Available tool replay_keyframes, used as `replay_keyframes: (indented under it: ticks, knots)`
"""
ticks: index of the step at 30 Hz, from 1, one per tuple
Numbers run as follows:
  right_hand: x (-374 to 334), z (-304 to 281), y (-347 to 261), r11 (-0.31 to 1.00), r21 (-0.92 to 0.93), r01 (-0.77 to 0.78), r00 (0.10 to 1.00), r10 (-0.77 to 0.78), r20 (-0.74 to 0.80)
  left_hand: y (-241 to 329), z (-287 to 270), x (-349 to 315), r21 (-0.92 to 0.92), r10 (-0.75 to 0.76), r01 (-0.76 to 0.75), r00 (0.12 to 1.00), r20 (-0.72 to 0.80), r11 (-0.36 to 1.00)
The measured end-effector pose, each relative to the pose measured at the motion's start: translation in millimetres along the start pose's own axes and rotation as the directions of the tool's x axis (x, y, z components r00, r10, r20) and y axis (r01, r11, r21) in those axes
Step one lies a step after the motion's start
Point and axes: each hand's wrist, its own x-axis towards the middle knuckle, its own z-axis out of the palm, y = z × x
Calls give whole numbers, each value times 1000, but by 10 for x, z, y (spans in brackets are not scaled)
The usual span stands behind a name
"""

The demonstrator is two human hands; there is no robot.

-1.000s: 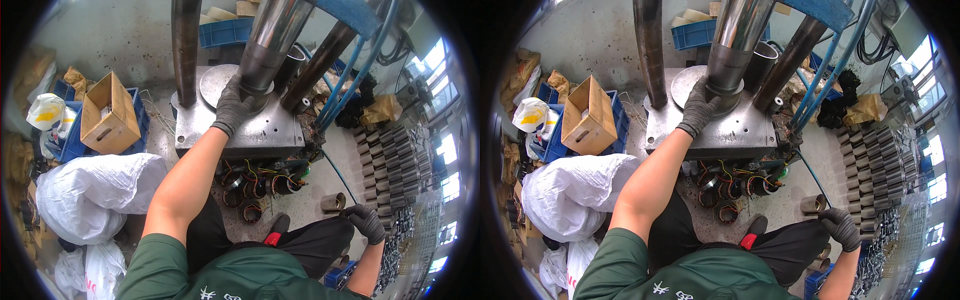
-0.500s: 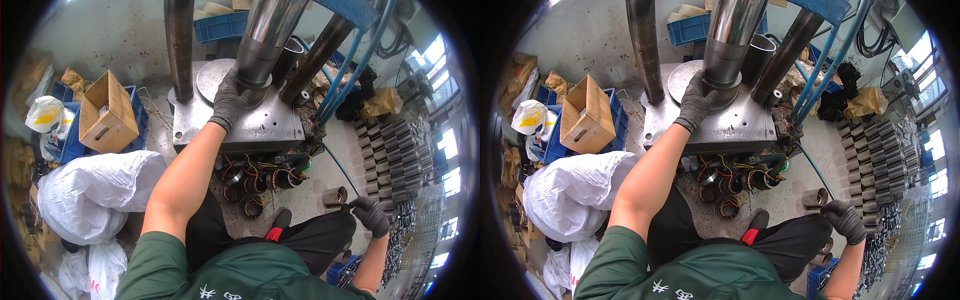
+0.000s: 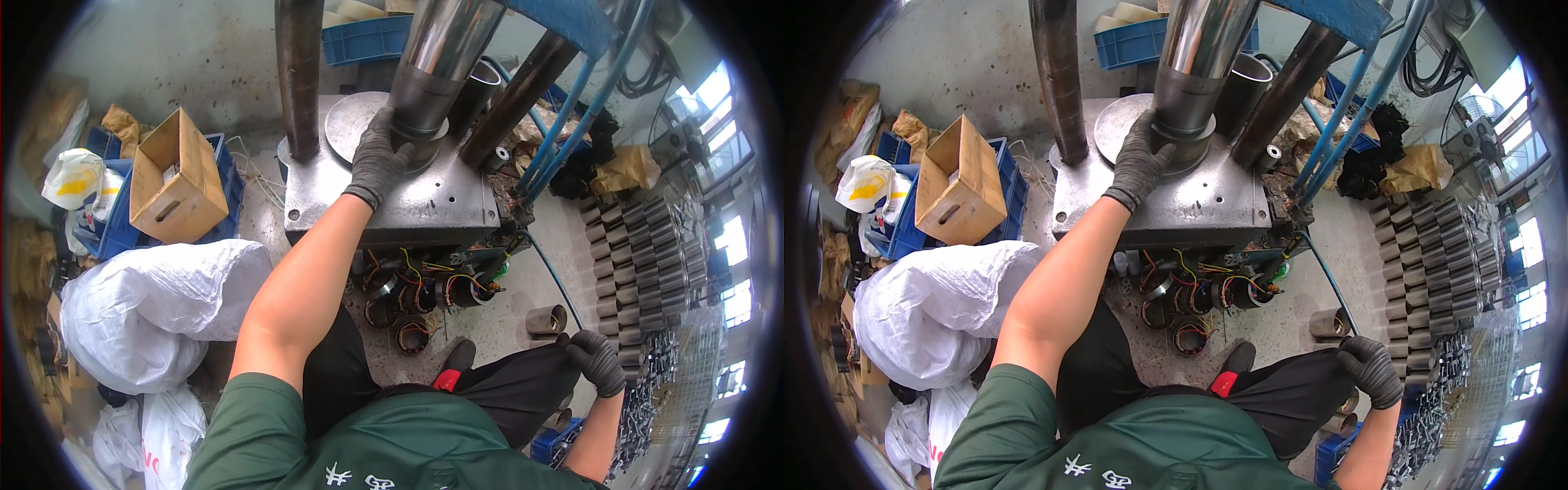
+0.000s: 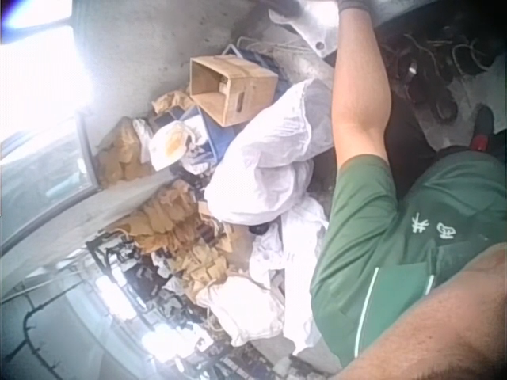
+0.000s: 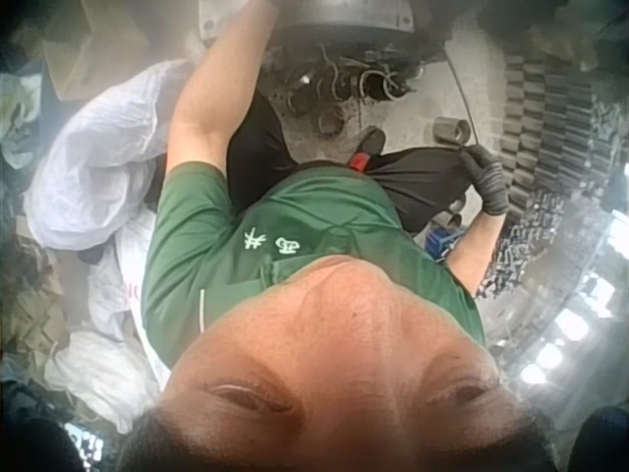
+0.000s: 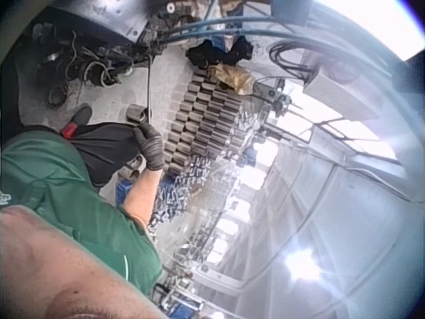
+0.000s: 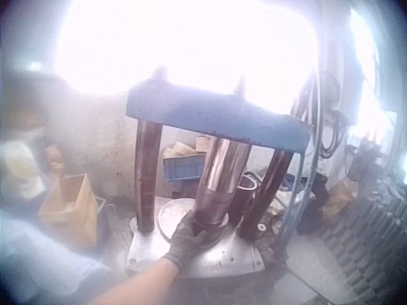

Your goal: The person organizes wires on a stator, places a metal sleeve into a hydraulic press, and uses the press to fit the stator into the sleeve.

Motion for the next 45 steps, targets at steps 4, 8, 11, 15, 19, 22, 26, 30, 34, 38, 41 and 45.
replay_keyframes:
  ticks: [4, 8, 11, 15, 19, 22, 26, 30, 34, 38, 41, 45]
  knots:
    - [6, -2, 29, 999, -2, 32, 999, -32, 5, -8, -1, 3, 14, 1, -1, 1000, -4, 1000]
    - [14, -30, -12, 999, 8, 52, 998, -52, 29, 10, -2, -4, 18, -1, 1, 1000, 1, 1000]
    - [43, -59, 4, 997, 28, 75, 996, -76, 53, 10, -7, -6, 38, 3, -2, 1000, -9, 999]
    - [97, -205, -31, 998, 2, 55, 992, -55, 109, 23, 16, -9, 37, -4, 4, 1000, -12, 999]
    - [191, -344, -138, 988, -8, 156, 983, -156, -97, 8, 1, -13, 42, 7, -6, 1000, -19, 999]
    - [175, -316, -122, 986, -113, 126, 989, -115, 95, -27, -9, -5, 42, 11, -10, 1000, -19, 999]
    - [123, -269, -130, 974, -200, 107, 982, -72, 174, 153, -60, -33, -43, -25, 26, 999, 46, 999]
    - [156, -262, -16, 992, 19, 128, 986, -125, -112, 55, -12, -15, 10, -11, 11, 1000, -6, 1000]
    - [152, -293, -70, 992, -89, 93, 989, -82, 124, -11, 17, -1, 44, 5, -4, 1000, -22, 999]
    - [156, -272, -149, 997, 76, 15, 1000, -16, 7, 30, 9, -4, 24, -13, 13, 1000, -8, 1000]
    - [181, -295, -23, 998, -21, 53, 985, -49, 168, 29, -10, -11, 32, -3, 3, 1000, -7, 999]
    - [177, -298, -77, 993, 106, 48, 991, -34, -133, 11, 0, -18, 25, 12, -11, 1000, -25, 1000]
